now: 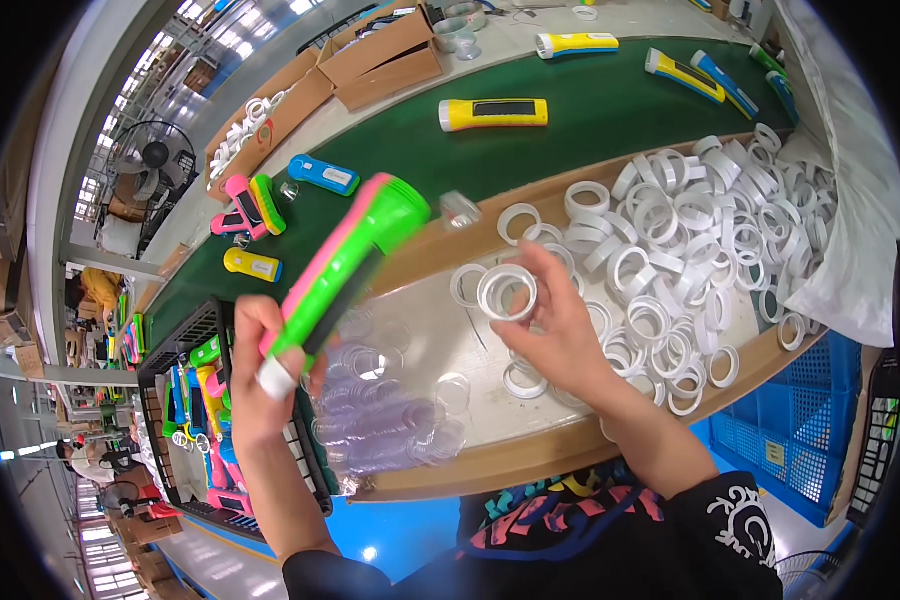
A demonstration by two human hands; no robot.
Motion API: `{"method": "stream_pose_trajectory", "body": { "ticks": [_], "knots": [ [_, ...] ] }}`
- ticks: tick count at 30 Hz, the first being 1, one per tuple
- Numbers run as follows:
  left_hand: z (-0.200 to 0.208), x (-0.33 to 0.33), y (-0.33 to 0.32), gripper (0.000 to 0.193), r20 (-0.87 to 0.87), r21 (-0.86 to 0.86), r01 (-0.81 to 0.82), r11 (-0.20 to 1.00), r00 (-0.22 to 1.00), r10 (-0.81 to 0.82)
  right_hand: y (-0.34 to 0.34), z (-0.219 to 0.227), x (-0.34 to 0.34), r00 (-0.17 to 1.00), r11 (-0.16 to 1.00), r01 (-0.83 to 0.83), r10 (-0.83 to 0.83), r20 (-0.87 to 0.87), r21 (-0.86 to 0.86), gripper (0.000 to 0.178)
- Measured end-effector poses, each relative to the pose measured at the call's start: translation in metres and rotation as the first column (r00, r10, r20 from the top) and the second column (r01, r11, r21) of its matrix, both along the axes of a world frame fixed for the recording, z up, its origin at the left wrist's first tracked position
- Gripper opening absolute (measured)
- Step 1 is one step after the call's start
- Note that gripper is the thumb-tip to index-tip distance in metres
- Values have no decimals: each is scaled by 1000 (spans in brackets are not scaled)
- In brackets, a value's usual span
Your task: Assembling colorful plastic flashlights on a factory line.
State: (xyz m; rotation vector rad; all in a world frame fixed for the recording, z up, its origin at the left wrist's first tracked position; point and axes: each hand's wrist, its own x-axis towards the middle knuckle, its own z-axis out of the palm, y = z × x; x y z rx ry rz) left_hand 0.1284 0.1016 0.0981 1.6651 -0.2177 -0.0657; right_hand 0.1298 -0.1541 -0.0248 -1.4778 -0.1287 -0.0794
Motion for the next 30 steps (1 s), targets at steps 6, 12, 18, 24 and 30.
{"method": "stream_pose_trajectory", "body": {
  "ticks": [6,12,18,24,30],
  "knots": [
    [17,-49,-9,35,42,337,242,910,962,-271,-8,19,-8,999,993,5,-12,51,121,75],
    [40,-63,-2,38,15,514,373,773,896,-443,-17,22,-14,973,995,-73,87,216,-69,56],
    [62,-60,-19,61,-60,706,328,627,910,-409,-38,57,-30,845,844,-16,298,444,-537,50],
    [52,-61,-24,61,-70,682,426,595,847,-526,-64,93,-41,807,521,-272,582,103,-809,68],
    [33,-63,-30,65,-57,586,500,637,810,-583,-76,89,-39,731,611,-458,672,117,-645,70]
  ]
}}
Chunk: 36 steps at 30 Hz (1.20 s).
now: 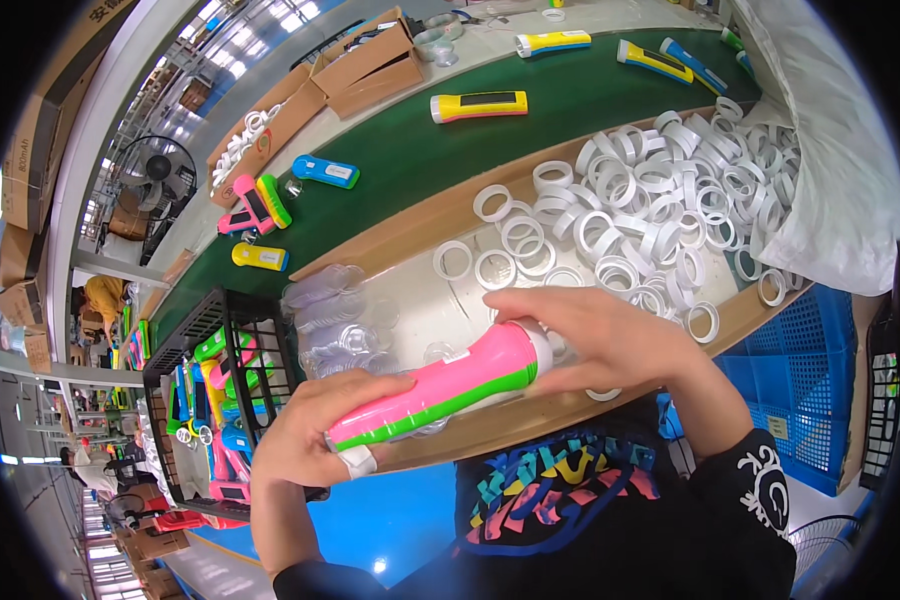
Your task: Assembling colorful plastic flashlights on a factory line.
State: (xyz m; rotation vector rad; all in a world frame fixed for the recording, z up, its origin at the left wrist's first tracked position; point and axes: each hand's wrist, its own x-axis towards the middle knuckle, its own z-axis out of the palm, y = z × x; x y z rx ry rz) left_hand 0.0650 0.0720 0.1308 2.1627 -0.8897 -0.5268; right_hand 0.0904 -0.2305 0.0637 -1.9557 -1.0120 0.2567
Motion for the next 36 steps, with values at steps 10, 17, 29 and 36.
{"method": "stream_pose_trajectory", "body": {
  "ticks": [10,17,29,36],
  "knots": [
    [-21,-30,-25,57,-345,-418,128,900,894,-287,27,11,-43,990,876,-32,-39,136,481,39],
    [-74,-15,-43,72,703,249,-112,962,704,-99,33,-41,-6,362,619,706,103,-926,344,36],
    [-88,-7,-70,63,178,-95,-273,957,942,286,16,-41,22,759,776,501,-183,-624,383,38],
    [-153,-45,-72,68,-832,-320,-866,384,63,-552,22,-54,3,580,465,542,395,-712,700,52]
  ]
}}
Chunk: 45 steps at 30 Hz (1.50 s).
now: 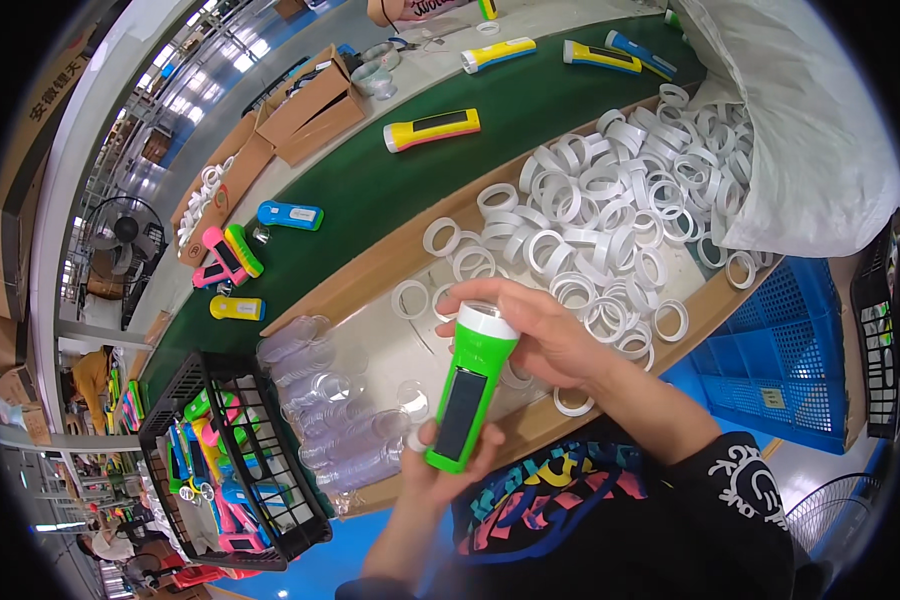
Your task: Assembling colorful plastic flashlights on a factory line.
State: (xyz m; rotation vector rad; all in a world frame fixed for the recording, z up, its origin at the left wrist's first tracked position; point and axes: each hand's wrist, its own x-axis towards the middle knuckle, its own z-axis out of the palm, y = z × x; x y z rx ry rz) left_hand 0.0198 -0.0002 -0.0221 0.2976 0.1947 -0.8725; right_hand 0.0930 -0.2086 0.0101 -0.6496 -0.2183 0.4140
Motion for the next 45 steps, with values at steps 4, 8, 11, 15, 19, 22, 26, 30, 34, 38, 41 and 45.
{"method": "stream_pose_trajectory", "body": {
  "ticks": [4,8,11,15,19,22,26,30,34,38,41,45],
  "knots": [
    [21,0,-25,67,447,802,-303,515,876,-181,16,-10,-5,963,938,170,-224,-153,-303,39],
    [25,5,-19,66,624,770,-603,207,643,-445,29,1,-6,925,959,271,-282,-254,-79,33],
    [20,-2,-6,73,282,142,-56,988,959,14,27,5,-7,968,994,81,-62,-242,70,38],
    [21,-10,-21,79,202,303,-96,948,979,35,28,5,-13,983,1000,24,-23,-180,2,40],
    [20,0,-1,59,368,645,-188,741,926,-86,29,-7,-7,957,811,266,-285,44,-521,38],
    [34,46,24,53,506,796,-423,432,858,-92,28,-24,2,746,204,666,-178,642,-717,41],
    [36,152,41,55,736,675,-706,213,625,-260,58,-22,20,580,-16,798,287,762,-602,36],
    [44,180,49,54,748,560,-818,130,432,-504,89,-41,65,544,-250,838,465,699,-485,33],
    [30,137,78,35,30,457,-838,-297,348,-937,94,-68,80,483,-273,875,566,669,-401,20],
    [3,121,104,28,98,395,-883,-252,314,-944,92,-48,63,568,-50,779,478,670,-625,33],
    [2,122,110,33,182,461,-871,-167,277,-943,82,-26,43,609,150,713,354,710,-685,48],
    [35,117,77,42,599,553,-833,5,394,-697,72,-20,29,556,215,769,240,796,-602,67]
  ]
}}
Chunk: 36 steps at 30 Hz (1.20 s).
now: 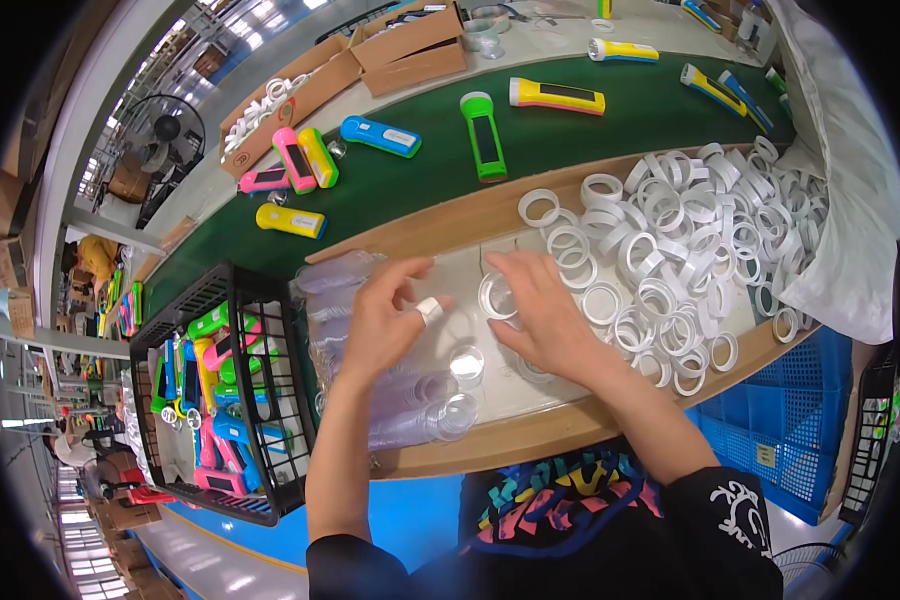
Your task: Assembling colorful plastic flashlights on a factory line.
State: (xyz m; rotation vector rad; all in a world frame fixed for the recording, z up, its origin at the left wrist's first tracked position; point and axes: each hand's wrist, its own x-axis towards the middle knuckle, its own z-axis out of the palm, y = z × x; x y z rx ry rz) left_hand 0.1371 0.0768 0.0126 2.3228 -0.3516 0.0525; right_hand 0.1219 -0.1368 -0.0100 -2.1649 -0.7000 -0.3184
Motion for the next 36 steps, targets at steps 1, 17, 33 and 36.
{"method": "stream_pose_trajectory", "body": {
  "ticks": [1,17,33,36],
  "knots": [
    [6,-2,-13,42,-94,-268,-52,962,995,28,-1,-1,-1,1000,1000,9,-9,-2,1,67],
    [-60,247,-8,53,-64,590,-304,748,906,419,-19,0,15,977,937,41,35,-210,347,67],
    [101,7,-12,61,-122,-288,39,957,990,-77,-28,4,19,889,787,358,-123,-441,502,78],
    [118,-22,-10,59,86,274,369,888,910,-404,-28,4,21,894,785,361,-138,-426,503,80]
  ]
}}
